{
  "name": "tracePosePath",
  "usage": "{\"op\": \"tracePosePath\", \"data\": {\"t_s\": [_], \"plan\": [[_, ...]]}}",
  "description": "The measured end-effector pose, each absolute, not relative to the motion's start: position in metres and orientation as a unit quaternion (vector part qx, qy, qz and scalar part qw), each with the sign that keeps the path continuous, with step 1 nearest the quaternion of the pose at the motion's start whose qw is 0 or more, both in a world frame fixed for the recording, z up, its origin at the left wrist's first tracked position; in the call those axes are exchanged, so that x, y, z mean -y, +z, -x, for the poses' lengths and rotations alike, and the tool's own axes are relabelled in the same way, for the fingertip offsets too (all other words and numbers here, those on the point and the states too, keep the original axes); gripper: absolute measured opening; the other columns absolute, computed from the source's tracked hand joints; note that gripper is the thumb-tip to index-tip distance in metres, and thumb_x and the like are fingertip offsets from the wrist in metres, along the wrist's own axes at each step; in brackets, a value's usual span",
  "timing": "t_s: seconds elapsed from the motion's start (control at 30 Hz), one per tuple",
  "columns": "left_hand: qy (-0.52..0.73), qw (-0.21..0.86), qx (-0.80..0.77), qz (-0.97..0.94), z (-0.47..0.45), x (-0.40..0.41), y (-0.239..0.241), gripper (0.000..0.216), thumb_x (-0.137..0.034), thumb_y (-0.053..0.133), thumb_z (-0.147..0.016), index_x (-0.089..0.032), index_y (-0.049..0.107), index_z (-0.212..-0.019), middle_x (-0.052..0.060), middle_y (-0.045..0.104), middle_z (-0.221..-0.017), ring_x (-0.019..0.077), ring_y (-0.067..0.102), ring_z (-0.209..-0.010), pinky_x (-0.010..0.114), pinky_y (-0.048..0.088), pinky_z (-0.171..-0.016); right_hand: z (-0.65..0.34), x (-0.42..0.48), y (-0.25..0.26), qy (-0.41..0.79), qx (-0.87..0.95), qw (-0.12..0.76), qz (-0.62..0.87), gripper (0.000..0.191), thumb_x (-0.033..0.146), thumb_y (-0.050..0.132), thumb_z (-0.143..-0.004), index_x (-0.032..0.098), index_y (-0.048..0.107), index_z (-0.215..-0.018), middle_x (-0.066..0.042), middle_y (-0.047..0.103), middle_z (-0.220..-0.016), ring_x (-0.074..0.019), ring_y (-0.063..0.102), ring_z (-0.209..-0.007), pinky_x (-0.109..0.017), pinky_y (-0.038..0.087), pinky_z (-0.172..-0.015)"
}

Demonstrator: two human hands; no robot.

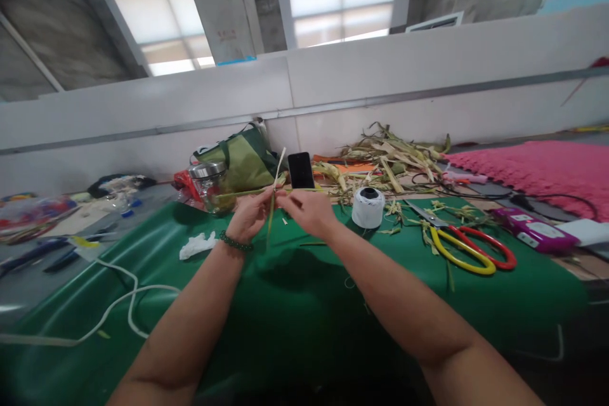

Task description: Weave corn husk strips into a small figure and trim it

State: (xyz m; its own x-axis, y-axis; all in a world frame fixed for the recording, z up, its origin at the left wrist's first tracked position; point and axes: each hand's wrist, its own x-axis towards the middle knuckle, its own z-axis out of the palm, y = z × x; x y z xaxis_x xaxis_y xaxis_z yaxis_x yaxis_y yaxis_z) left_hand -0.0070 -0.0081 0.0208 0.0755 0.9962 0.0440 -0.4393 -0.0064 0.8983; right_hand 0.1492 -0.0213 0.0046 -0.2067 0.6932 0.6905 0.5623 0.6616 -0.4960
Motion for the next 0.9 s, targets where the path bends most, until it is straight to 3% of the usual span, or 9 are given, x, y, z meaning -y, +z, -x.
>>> {"op": "tracePosePath", "data": {"t_s": [0.13, 0.23, 0.33, 0.43, 0.53, 0.63, 0.7, 0.8, 0.9], "plan": [[0.58, 0.605, -0.349, -0.42, 0.002, 0.009, 0.016, 0.023, -0.031, 0.079, -0.068, -0.014, 0.07, -0.082, 0.001, 0.068, -0.063, 0.0131, 0.064, -0.061, 0.023, 0.048, -0.061, -0.12, 0.02, -0.012, 0.247, 0.815, 0.365, 0.377, 0.024, 0.032, 0.059, -0.086, 0.016, 0.062, -0.069, 0.001, 0.062, -0.061, -0.0103, 0.052, -0.054, -0.021, 0.035, -0.052], [0.583, 0.572, -0.358, -0.453, 0.003, 0.006, 0.013, 0.026, -0.037, 0.077, -0.068, -0.013, 0.068, -0.073, -0.001, 0.062, -0.055, 0.0095, 0.058, -0.053, 0.02, 0.044, -0.056, -0.119, 0.022, -0.014, 0.238, 0.841, 0.322, 0.365, 0.035, 0.032, 0.056, -0.087, 0.016, 0.057, -0.056, 0.002, 0.056, -0.052, -0.0081, 0.044, -0.047, -0.022, 0.03, -0.049], [0.572, 0.49, -0.381, -0.536, 0.006, 0.003, 0.011, 0.03, -0.041, 0.073, -0.07, -0.013, 0.065, -0.062, -0.002, 0.058, -0.05, 0.0078, 0.05, -0.048, 0.02, 0.039, -0.051, -0.127, 0.028, -0.008, 0.121, 0.827, 0.418, 0.356, 0.036, 0.04, 0.059, -0.086, 0.016, 0.058, -0.058, 0.002, 0.052, -0.051, -0.0082, 0.04, -0.048, -0.023, 0.028, -0.049], [0.537, 0.364, -0.419, -0.636, 0.007, 0.003, 0.009, 0.033, -0.037, 0.065, -0.075, -0.014, 0.058, -0.052, -0.001, 0.055, -0.048, 0.0088, 0.045, -0.047, 0.021, 0.035, -0.048, -0.136, 0.029, -0.001, 0.094, 0.772, 0.529, 0.34, 0.027, 0.04, 0.053, -0.09, 0.017, 0.065, -0.081, 0.002, 0.055, -0.058, -0.009, 0.043, -0.05, -0.022, 0.032, -0.051], [0.502, 0.253, -0.442, -0.699, 0.005, 0.004, 0.005, 0.03, -0.03, 0.057, -0.078, -0.015, 0.058, -0.053, 0.0, 0.055, -0.048, 0.011, 0.045, -0.049, 0.024, 0.034, -0.05, -0.144, 0.026, 0.004, 0.077, 0.756, 0.552, 0.343, 0.028, 0.041, 0.056, -0.089, 0.017, 0.064, -0.1, 0.002, 0.056, -0.062, -0.0099, 0.046, -0.051, -0.022, 0.036, -0.053], [0.471, 0.18, -0.434, -0.747, 0.001, 0.006, 0.0, 0.023, -0.026, 0.055, -0.078, -0.015, 0.063, -0.06, 0.003, 0.06, -0.057, 0.0149, 0.051, -0.058, 0.026, 0.037, -0.057, -0.147, 0.025, 0.006, 0.047, 0.77, 0.54, 0.337, 0.044, 0.047, 0.065, -0.082, 0.016, 0.061, -0.112, 0.001, 0.057, -0.067, -0.0121, 0.05, -0.056, -0.023, 0.039, -0.056], [0.448, 0.161, -0.434, -0.765, -0.003, 0.007, -0.002, 0.02, -0.021, 0.057, -0.075, -0.015, 0.063, -0.056, 0.005, 0.06, -0.059, 0.017, 0.053, -0.063, 0.028, 0.039, -0.06, -0.147, 0.027, 0.007, 0.035, 0.791, 0.525, 0.311, 0.041, 0.048, 0.065, -0.081, 0.017, 0.063, -0.108, 0.001, 0.058, -0.067, -0.0132, 0.053, -0.059, -0.024, 0.041, -0.058], [0.427, 0.169, -0.435, -0.775, -0.009, 0.009, -0.003, 0.023, -0.015, 0.06, -0.069, -0.016, 0.057, -0.047, 0.003, 0.058, -0.054, 0.0166, 0.052, -0.061, 0.028, 0.04, -0.061, -0.146, 0.03, 0.007, 0.017, 0.794, 0.535, 0.288, 0.024, 0.04, 0.057, -0.089, 0.018, 0.064, -0.082, -0.001, 0.059, -0.067, -0.0133, 0.055, -0.062, -0.025, 0.043, -0.06], [0.438, 0.247, -0.424, -0.753, -0.01, 0.011, 0.001, 0.022, -0.018, 0.064, -0.07, -0.015, 0.059, -0.048, 0.001, 0.058, -0.052, 0.0148, 0.054, -0.057, 0.026, 0.042, -0.057, -0.146, 0.032, 0.008, 0.047, 0.763, 0.575, 0.292, 0.017, 0.03, 0.055, -0.088, 0.019, 0.063, -0.079, -0.001, 0.063, -0.069, -0.0121, 0.057, -0.06, -0.024, 0.045, -0.059]]}}
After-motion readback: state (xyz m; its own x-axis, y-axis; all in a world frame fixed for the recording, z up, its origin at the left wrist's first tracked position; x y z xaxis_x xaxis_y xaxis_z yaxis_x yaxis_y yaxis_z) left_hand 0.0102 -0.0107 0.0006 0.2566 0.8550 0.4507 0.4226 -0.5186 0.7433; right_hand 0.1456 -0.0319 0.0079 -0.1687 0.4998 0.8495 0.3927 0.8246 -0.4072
